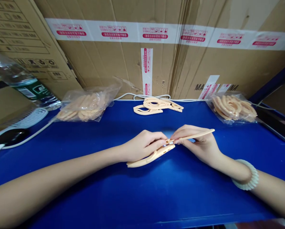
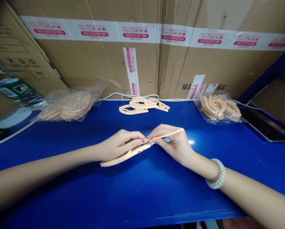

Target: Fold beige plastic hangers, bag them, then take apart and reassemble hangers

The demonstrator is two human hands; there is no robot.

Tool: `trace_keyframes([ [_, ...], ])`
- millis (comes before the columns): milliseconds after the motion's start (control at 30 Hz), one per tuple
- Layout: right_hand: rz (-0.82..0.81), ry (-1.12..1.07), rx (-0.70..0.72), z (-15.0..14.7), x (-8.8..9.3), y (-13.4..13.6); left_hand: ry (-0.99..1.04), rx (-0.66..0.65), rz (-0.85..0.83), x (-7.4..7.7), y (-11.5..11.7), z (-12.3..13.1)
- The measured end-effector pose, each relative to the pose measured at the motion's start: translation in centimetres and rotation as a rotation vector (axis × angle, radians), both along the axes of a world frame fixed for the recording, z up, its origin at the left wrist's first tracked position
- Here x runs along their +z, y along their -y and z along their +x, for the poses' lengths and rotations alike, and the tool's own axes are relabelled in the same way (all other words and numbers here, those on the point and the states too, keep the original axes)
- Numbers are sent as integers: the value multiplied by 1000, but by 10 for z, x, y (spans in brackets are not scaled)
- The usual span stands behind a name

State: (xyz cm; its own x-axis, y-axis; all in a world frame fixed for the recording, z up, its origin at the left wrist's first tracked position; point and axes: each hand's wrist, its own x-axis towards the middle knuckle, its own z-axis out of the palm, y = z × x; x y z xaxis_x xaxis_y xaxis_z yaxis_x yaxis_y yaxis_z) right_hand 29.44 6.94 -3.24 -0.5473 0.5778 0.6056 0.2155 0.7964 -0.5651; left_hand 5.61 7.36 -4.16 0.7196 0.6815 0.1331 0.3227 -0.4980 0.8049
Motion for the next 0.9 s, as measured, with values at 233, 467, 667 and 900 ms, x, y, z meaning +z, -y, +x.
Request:
trace_keyframes([
  [233,402,299,21,6,8,10,-35,-72,261,0,1,3],
  [467,815,453,-33,5,15,11,-3,-91,319,-2,2,2],
  [667,878,461,40,6,19,17,5,-109,261,1,-1,2],
  [900,363,224,-206,22,44,-3,306,-78,-446,-5,-9,1],
])
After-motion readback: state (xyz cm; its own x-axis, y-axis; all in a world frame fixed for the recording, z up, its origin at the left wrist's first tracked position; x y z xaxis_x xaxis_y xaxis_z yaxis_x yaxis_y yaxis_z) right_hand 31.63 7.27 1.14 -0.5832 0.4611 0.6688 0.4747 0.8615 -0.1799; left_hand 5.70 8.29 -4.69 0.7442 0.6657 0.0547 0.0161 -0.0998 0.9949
